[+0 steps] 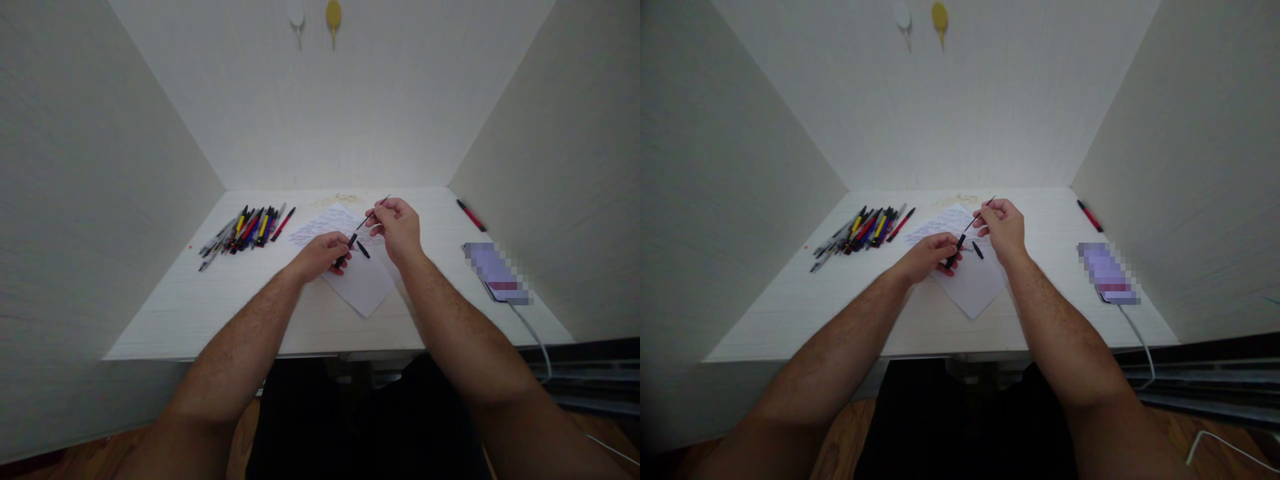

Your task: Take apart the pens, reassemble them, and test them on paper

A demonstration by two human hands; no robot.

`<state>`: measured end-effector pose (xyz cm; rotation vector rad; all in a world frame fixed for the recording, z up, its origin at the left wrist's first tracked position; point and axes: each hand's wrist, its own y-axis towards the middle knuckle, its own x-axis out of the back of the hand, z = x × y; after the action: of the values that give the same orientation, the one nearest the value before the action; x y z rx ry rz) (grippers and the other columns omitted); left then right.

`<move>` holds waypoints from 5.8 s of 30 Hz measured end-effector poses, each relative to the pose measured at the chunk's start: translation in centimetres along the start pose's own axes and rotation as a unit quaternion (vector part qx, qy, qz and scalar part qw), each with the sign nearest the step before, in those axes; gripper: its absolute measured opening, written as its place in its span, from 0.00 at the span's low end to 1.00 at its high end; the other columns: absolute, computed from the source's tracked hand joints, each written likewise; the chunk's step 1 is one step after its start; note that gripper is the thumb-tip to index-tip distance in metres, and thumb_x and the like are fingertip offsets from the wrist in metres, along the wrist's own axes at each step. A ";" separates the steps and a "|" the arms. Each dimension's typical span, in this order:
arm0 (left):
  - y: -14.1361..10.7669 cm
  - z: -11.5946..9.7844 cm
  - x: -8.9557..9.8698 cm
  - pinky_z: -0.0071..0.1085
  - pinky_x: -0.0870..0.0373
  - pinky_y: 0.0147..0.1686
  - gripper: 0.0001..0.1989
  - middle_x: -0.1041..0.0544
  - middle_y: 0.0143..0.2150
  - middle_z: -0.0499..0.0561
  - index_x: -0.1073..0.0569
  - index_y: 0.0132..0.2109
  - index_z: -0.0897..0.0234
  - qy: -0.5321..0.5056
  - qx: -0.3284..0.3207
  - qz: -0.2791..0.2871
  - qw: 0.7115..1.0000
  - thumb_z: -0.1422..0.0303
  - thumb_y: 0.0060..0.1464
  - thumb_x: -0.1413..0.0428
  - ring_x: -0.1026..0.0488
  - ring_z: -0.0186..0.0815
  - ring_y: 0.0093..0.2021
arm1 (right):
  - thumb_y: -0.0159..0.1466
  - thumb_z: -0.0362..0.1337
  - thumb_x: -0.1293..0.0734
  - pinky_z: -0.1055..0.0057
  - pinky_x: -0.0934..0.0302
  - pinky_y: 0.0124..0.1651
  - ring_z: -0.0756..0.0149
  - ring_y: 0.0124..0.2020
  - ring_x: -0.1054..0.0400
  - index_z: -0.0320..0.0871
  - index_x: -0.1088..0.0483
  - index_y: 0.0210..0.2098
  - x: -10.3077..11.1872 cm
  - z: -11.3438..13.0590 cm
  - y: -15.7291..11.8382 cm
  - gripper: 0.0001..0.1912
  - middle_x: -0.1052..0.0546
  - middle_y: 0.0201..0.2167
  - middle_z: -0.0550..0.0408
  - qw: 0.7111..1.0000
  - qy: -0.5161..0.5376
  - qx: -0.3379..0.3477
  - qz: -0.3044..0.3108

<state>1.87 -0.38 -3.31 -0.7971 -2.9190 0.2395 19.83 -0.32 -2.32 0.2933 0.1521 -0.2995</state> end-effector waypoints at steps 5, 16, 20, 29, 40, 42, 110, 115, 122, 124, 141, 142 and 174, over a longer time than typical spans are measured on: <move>0.2 0.2 0.2 0.28 0.27 0.24 0.06 0.25 0.32 0.51 0.26 0.38 0.64 -0.001 -0.005 -0.002 1.000 0.70 0.51 0.42 0.29 0.30 0.27 | 0.59 0.46 0.32 0.79 0.39 0.22 0.74 0.25 0.30 0.45 0.37 0.34 0.1 0.0 0.1 0.14 0.23 0.31 0.57 1.000 -0.013 0.004 -0.019; 0.2 0.2 0.2 0.28 0.27 0.25 0.05 0.26 0.30 0.50 0.27 0.38 0.64 -0.009 -0.016 -0.007 1.000 0.70 0.52 0.43 0.29 0.30 0.26 | 0.54 0.43 0.29 0.79 0.44 0.20 0.73 0.26 0.30 0.41 0.29 0.33 0.0 -0.2 -0.2 0.12 0.21 0.32 0.53 0.999 -0.017 -0.025 0.032; 0.2 0.2 0.1 0.27 0.29 0.26 0.04 0.25 0.29 0.49 0.27 0.37 0.65 -0.011 -0.029 -0.011 0.999 0.70 0.52 0.43 0.30 0.28 0.25 | 0.53 0.43 0.28 0.79 0.45 0.19 0.73 0.26 0.31 0.40 0.25 0.37 0.2 -0.4 -0.2 0.15 0.21 0.34 0.51 0.998 -0.011 -0.046 0.047; 0.3 0.4 0.3 0.26 0.35 0.25 0.05 0.25 0.28 0.49 0.27 0.37 0.65 0.006 -0.062 -0.004 0.998 0.71 0.52 0.45 0.30 0.28 0.23 | 0.51 0.42 0.27 0.78 0.44 0.19 0.72 0.23 0.30 0.41 0.28 0.29 -0.1 -0.7 -0.3 0.12 0.23 0.25 0.55 0.996 -0.007 -0.048 0.076; 0.2 0.1 0.1 0.24 0.41 0.22 0.03 0.26 0.25 0.48 0.28 0.34 0.65 0.018 -0.069 -0.012 0.997 0.72 0.51 0.46 0.33 0.27 0.20 | 0.54 0.39 0.29 0.79 0.42 0.20 0.73 0.22 0.30 0.42 0.31 0.29 -0.4 -0.7 -0.6 0.09 0.24 0.23 0.58 0.996 -0.054 -0.003 0.075; 0.2 0.2 0.1 0.24 0.41 0.22 0.02 0.27 0.24 0.47 0.29 0.33 0.66 0.017 -0.076 0.000 0.997 0.73 0.51 0.46 0.33 0.26 0.20 | 0.54 0.39 0.29 0.79 0.42 0.20 0.73 0.21 0.31 0.43 0.32 0.28 -0.4 -0.7 -0.6 0.09 0.24 0.23 0.58 0.996 -0.050 -0.007 0.080; 0.1 0.2 0.1 0.22 0.32 0.24 0.03 0.27 0.30 0.48 0.31 0.38 0.65 0.028 -0.072 -0.005 0.997 0.72 0.60 0.49 0.31 0.25 0.23 | 0.56 0.40 0.30 0.76 0.36 0.23 0.73 0.21 0.31 0.44 0.31 0.32 -0.1 -1.0 -0.9 0.08 0.23 0.27 0.58 0.993 -0.067 0.035 0.093; 0.4 0.4 0.1 0.21 0.32 0.24 0.04 0.29 0.27 0.48 0.31 0.35 0.67 0.048 -0.089 -0.008 0.995 0.74 0.58 0.49 0.30 0.25 0.24 | 0.56 0.40 0.30 0.75 0.36 0.23 0.73 0.22 0.31 0.44 0.31 0.32 -0.1 -1.0 -0.9 0.09 0.23 0.28 0.57 0.994 -0.077 0.031 0.073; 0.4 0.4 0.3 0.23 0.31 0.25 0.04 0.27 0.30 0.48 0.30 0.37 0.65 0.054 -0.099 -0.014 0.993 0.72 0.58 0.49 0.30 0.26 0.25 | 0.56 0.40 0.30 0.75 0.36 0.23 0.73 0.21 0.32 0.44 0.31 0.32 -0.3 -1.0 -0.9 0.08 0.23 0.28 0.57 0.993 -0.074 0.035 0.080; 0.4 0.4 0.3 0.23 0.31 0.25 0.03 0.26 0.31 0.49 0.30 0.37 0.65 0.058 -0.101 -0.024 0.993 0.72 0.58 0.49 0.30 0.26 0.25 | 0.56 0.41 0.31 0.75 0.36 0.23 0.73 0.21 0.32 0.44 0.32 0.32 -0.3 -0.9 -1.0 0.09 0.23 0.28 0.57 0.993 -0.079 0.035 0.078; 0.8 0.2 0.4 0.22 0.37 0.25 0.04 0.26 0.27 0.47 0.30 0.34 0.68 0.037 -0.123 -0.058 0.990 0.75 0.56 0.49 0.29 0.26 0.23 | 0.54 0.41 0.30 0.74 0.42 0.22 0.71 0.22 0.33 0.42 0.25 0.35 -0.1 -1.1 -0.8 0.11 0.22 0.29 0.55 0.991 -0.114 0.023 0.065; 0.8 0.2 0.5 0.22 0.37 0.24 0.04 0.25 0.27 0.48 0.30 0.35 0.68 0.031 -0.116 -0.070 0.990 0.75 0.56 0.49 0.29 0.26 0.23 | 0.54 0.41 0.30 0.73 0.42 0.23 0.71 0.22 0.34 0.42 0.24 0.36 0.1 -1.3 -0.6 0.12 0.23 0.27 0.55 0.987 -0.149 0.026 0.061; 1.3 0.5 0.7 0.24 0.38 0.24 0.04 0.25 0.26 0.47 0.27 0.35 0.66 0.068 -0.059 -0.144 0.986 0.72 0.53 0.47 0.30 0.27 0.22 | 0.60 0.36 0.38 0.71 0.42 0.34 0.67 0.29 0.33 0.40 0.29 0.42 0.6 -2.1 -0.1 0.12 0.24 0.29 0.54 0.914 -0.390 0.064 0.089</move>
<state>1.83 1.04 -4.04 -0.3784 -2.8889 -0.0124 20.15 0.05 -4.45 0.2955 -0.6856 -0.2275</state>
